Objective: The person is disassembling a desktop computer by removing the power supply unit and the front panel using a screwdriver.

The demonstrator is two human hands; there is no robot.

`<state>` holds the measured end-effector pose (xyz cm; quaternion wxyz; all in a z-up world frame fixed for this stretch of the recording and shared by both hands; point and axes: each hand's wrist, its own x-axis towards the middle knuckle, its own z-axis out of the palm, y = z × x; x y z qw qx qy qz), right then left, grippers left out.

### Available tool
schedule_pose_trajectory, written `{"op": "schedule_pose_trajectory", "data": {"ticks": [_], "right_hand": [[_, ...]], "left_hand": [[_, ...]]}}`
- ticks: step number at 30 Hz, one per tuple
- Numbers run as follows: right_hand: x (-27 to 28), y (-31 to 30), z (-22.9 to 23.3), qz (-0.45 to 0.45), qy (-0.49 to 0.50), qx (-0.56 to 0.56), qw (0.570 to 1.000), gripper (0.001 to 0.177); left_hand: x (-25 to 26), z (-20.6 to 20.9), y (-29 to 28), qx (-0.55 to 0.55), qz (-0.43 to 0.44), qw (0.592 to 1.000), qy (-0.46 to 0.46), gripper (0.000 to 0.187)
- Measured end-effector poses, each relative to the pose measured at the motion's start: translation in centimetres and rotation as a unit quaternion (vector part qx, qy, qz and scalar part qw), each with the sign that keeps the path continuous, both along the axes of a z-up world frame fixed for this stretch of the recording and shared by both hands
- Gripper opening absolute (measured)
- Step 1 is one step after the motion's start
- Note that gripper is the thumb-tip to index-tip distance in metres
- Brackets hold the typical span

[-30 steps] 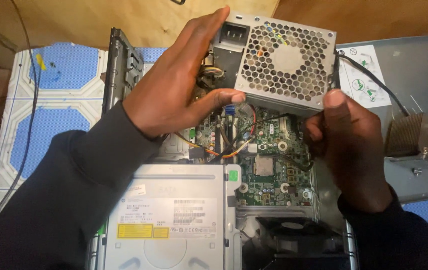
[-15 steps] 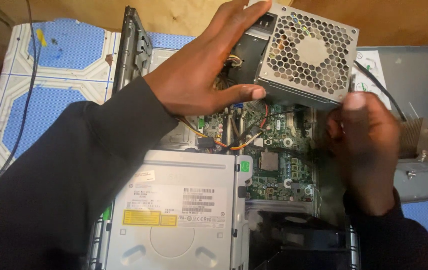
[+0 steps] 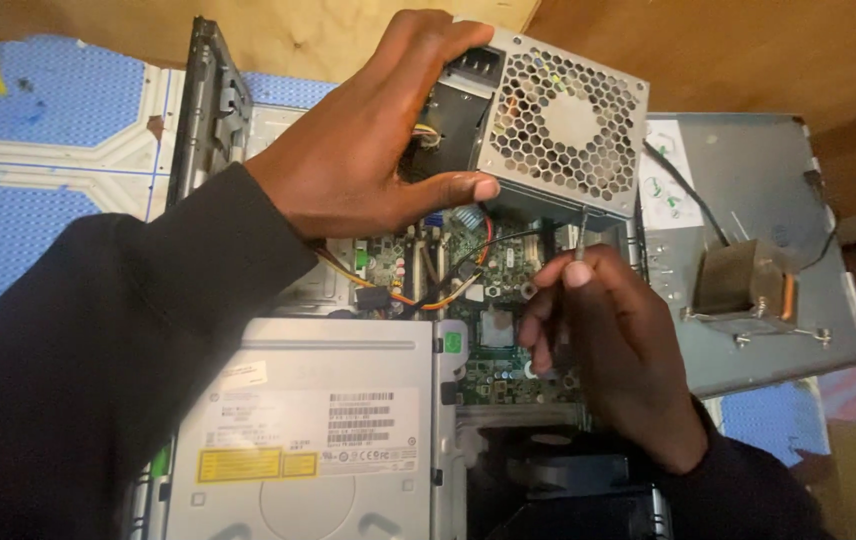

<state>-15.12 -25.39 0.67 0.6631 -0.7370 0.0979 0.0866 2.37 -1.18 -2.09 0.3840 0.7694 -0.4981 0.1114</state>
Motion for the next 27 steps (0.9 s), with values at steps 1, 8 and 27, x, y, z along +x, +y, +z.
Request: {"op": "schedule_pose_trajectory", "data": {"ticks": [1, 8, 27], "right_hand": [[0.0, 0.1, 0.1, -0.001, 0.0, -0.001, 1.0, 0.034], [-0.2, 0.2, 0.9, -0.037, -0.001, -0.096, 0.995, 0.035], [-0.5, -0.3, 0.7, -0.065, 0.014, -0.1, 0.993, 0.039]], "left_hand": [[-0.2, 0.3, 0.0, -0.001, -0.001, 1.0, 0.0, 0.097], [-0.6, 1.0, -0.5, -0.023, 0.005, 0.999, -0.024, 0.093], [-0.7, 1.4, -1.4, -0.019, 0.024, 0.999, -0.042, 0.1]]}}
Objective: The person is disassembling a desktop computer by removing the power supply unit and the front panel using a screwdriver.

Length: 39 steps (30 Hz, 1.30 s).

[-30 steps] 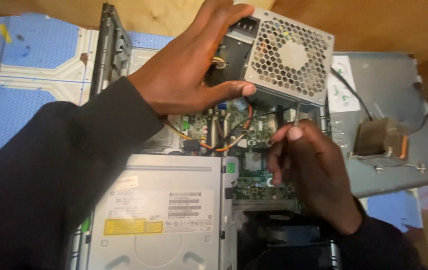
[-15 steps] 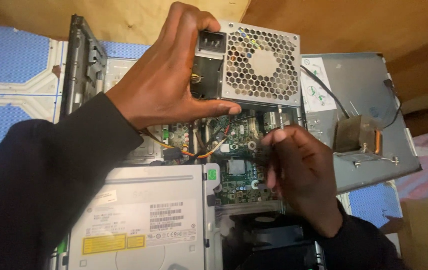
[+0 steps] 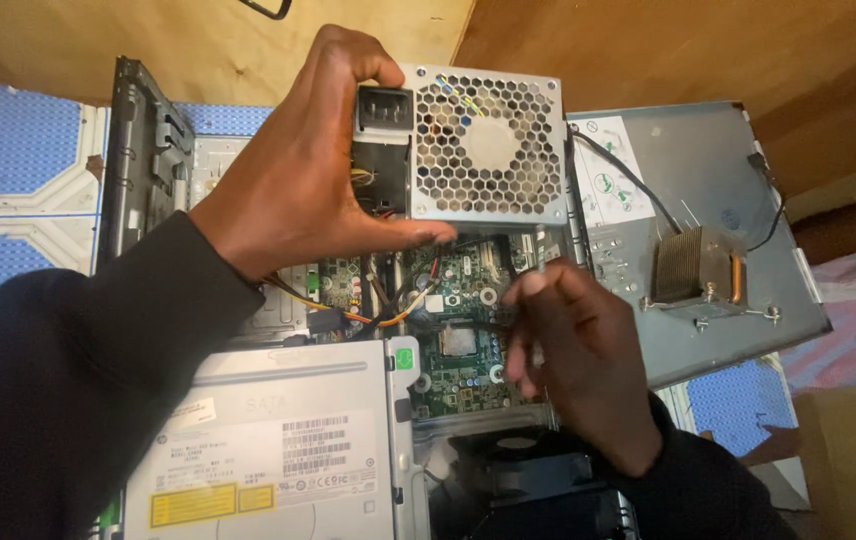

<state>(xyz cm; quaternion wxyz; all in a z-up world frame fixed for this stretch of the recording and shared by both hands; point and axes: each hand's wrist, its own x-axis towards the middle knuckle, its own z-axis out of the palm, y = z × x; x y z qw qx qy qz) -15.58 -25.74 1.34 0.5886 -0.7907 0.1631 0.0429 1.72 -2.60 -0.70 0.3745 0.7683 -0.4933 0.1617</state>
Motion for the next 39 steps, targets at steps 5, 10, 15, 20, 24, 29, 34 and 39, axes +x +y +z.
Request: {"op": "schedule_pose_trajectory", "data": {"ticks": [5, 10, 15, 20, 24, 29, 34, 39], "right_hand": [[-0.3, 0.0, -0.2, 0.05, 0.011, -0.027, 0.998, 0.037], [-1.2, -0.6, -1.2, 0.09, -0.193, -0.074, 0.974, 0.029], [0.3, -1.7, -1.8, -0.005, -0.33, -0.395, 0.857, 0.04], [2.7, -0.5, -1.3, 0.038, -0.28, -0.255, 0.925, 0.077], [3.8, -0.7, -1.1, 0.028, -0.26, -0.095, 0.96, 0.07], [4.5, -2.6, -1.7, 0.003, -0.146, 0.028, 0.989, 0.055], [4.7, -1.1, 0.3, -0.047, -0.078, 0.049, 0.995, 0.05], [4.5, -0.9, 0.4, -0.034, -0.112, 0.042, 0.992, 0.047]], "left_hand": [[-0.5, 0.4, 0.2, 0.009, 0.001, 1.0, 0.009, 0.11], [-0.4, 0.3, 0.7, 0.02, -0.015, 0.998, 0.052, 0.124], [-0.4, -0.1, 1.0, -0.012, -0.08, 0.989, 0.126, 0.143], [0.4, -1.6, 1.1, -0.027, -0.109, 0.983, 0.144, 0.153], [0.8, -1.5, 1.1, -0.002, -0.106, 0.975, 0.197, 0.139], [1.8, -2.7, 1.1, -0.075, -0.09, 0.982, 0.151, 0.096], [1.7, -2.6, 0.5, -0.117, -0.053, 0.981, 0.145, 0.078], [1.7, -2.8, 0.0, -0.17, -0.042, 0.981, 0.079, 0.071]]}}
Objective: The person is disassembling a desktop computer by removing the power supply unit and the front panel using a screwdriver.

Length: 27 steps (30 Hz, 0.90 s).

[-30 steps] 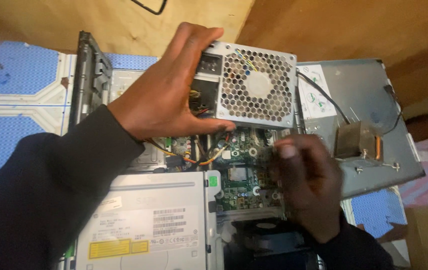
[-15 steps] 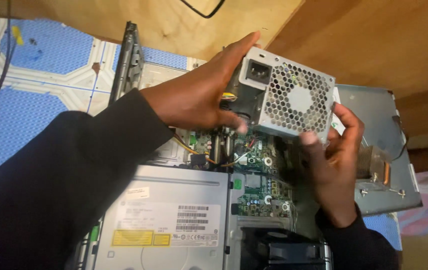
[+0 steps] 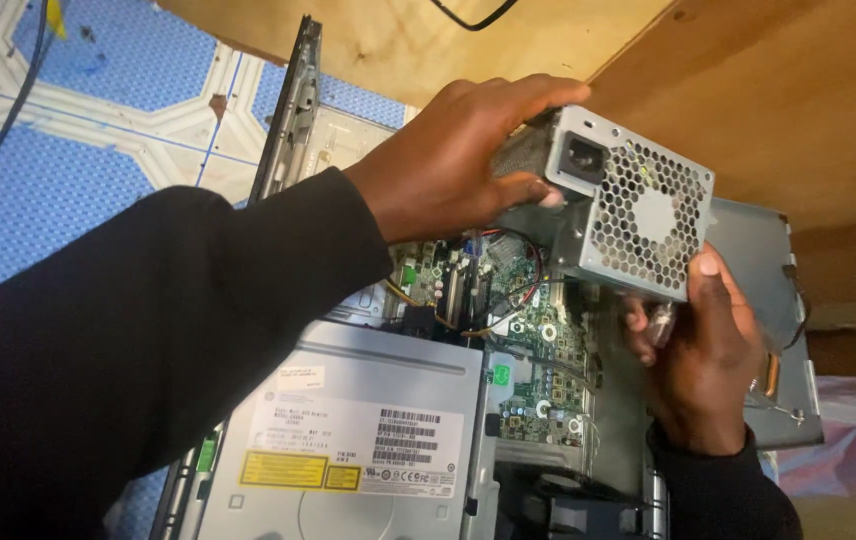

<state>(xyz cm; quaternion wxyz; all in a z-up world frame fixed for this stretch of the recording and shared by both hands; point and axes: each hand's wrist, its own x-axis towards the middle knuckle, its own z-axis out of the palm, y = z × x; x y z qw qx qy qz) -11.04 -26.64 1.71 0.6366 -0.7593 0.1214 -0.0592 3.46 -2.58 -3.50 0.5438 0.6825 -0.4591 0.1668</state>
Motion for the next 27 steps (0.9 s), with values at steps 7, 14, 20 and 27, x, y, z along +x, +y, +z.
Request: {"op": "schedule_pose_trajectory", "data": {"ticks": [7, 14, 20, 27], "right_hand": [[-0.2, 0.0, 0.0, 0.042, -0.037, 0.036, 0.998, 0.049], [-0.4, -0.3, -0.3, 0.039, -0.037, 0.055, 0.997, 0.05], [-0.4, -0.5, -0.4, 0.044, -0.038, 0.078, 0.995, 0.045], [-0.4, -0.7, -0.6, 0.02, -0.034, 0.072, 0.997, 0.041]], "left_hand": [[-0.5, 0.7, -0.1, -0.004, -0.001, 1.0, 0.019, 0.068], [0.4, 0.2, -0.2, -0.012, -0.043, 0.995, 0.084, 0.07], [1.1, -0.8, -0.3, -0.016, -0.096, 0.987, 0.131, 0.061], [0.9, 0.0, 0.0, -0.005, -0.115, 0.978, 0.174, 0.058]]}}
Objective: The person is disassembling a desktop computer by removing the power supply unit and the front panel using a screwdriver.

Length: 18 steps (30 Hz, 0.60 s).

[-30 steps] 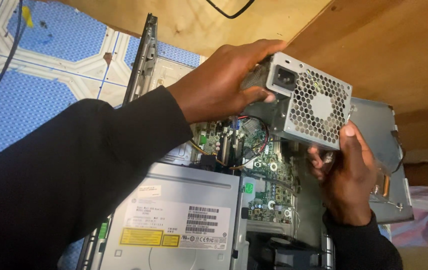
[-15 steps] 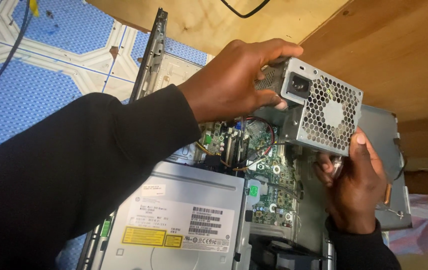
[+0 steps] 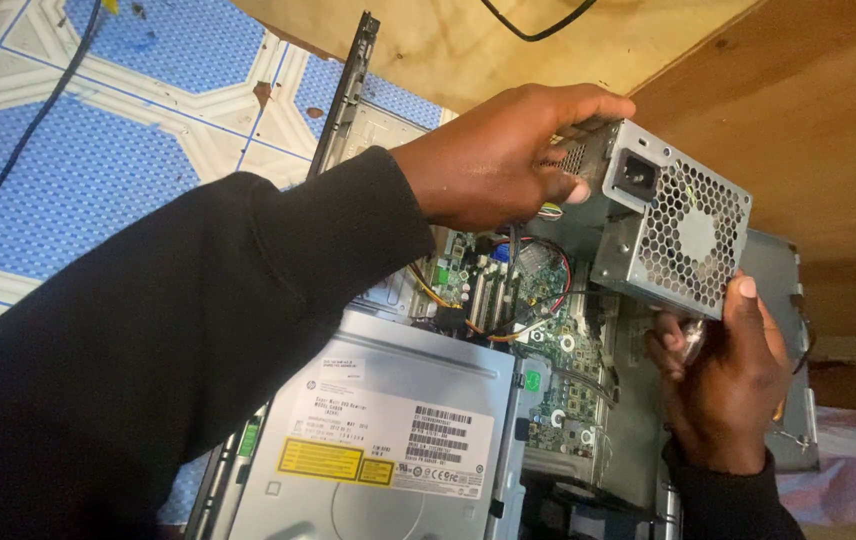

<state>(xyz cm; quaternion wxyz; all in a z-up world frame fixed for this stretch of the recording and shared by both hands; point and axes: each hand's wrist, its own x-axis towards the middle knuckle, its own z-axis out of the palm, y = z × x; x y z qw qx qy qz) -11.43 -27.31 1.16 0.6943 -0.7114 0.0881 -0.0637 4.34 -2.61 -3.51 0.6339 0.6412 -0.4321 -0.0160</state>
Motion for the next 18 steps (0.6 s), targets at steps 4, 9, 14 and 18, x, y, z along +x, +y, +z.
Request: {"op": "schedule_pose_trajectory", "data": {"ticks": [4, 9, 14, 18], "right_hand": [[0.0, -0.1, 0.0, 0.014, -0.005, 0.008, 1.0, 0.042], [0.3, 0.5, 0.2, -0.012, 0.011, -0.041, 0.999, 0.044], [0.1, 0.5, 0.3, 0.031, -0.003, -0.033, 0.999, 0.049], [-0.1, 0.5, -0.1, 0.025, -0.036, -0.054, 0.998, 0.059]], "left_hand": [[0.0, -0.6, 0.2, 0.014, 0.035, 0.999, -0.037, 0.063], [0.2, -0.9, 0.2, 0.019, 0.08, 0.991, -0.107, 0.065], [0.1, -0.5, 0.5, -0.01, 0.093, 0.986, -0.14, 0.067], [0.3, -0.2, 0.6, 0.01, 0.112, 0.985, -0.13, 0.065]]}}
